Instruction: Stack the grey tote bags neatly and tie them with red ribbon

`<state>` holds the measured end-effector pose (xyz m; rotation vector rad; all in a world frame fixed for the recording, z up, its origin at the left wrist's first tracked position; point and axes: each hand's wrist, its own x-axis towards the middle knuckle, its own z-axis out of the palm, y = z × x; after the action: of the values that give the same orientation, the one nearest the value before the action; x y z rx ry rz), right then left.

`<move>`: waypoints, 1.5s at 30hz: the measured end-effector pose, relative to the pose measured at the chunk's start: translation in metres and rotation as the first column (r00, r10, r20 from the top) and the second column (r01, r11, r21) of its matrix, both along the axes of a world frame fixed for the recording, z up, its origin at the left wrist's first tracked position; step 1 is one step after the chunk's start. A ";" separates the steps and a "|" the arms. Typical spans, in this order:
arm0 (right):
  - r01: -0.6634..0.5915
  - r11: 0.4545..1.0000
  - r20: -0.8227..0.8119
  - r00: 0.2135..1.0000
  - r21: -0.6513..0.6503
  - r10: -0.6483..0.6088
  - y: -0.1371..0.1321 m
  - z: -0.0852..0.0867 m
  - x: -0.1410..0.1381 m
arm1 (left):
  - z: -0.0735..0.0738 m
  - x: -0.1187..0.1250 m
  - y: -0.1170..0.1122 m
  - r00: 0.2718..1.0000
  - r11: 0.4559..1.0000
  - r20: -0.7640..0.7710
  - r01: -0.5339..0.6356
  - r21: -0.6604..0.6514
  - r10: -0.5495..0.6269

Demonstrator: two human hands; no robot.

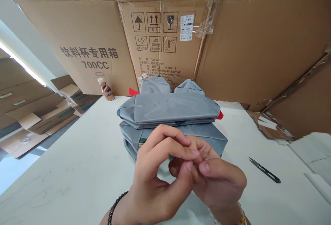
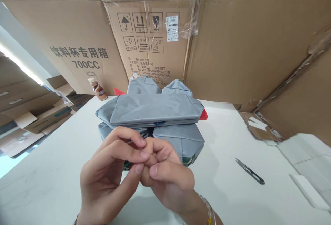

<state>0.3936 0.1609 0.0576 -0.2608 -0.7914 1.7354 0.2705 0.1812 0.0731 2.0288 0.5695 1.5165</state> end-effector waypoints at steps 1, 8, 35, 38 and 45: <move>0.006 1.000 0.003 1.000 -0.001 -0.006 0.000 0.001 0.000 | 0.000 0.000 0.000 1.000 1.000 -0.003 0.002 0.004 -0.002; 0.021 1.000 0.037 0.999 0.012 -0.022 0.001 0.004 0.001 | -0.001 -0.002 0.001 1.000 1.000 -0.019 0.005 0.004 -0.004; -0.020 1.000 -0.038 0.999 -0.014 0.020 0.002 -0.001 0.000 | -0.001 0.001 0.004 1.000 1.000 -0.011 -0.024 0.008 0.024; -0.025 1.000 -0.041 0.999 -0.010 0.024 0.003 -0.003 -0.001 | -0.001 0.001 0.004 0.999 0.999 -0.014 -0.036 0.009 0.036; 0.017 1.000 -0.004 1.000 0.007 -0.017 0.004 0.005 0.003 | -0.002 -0.001 0.004 0.999 0.999 -0.020 -0.047 -0.025 0.046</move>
<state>0.3965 0.1653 0.0631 -0.2589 -0.7903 1.7169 0.2693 0.1857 0.0714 2.0265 0.6449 1.5099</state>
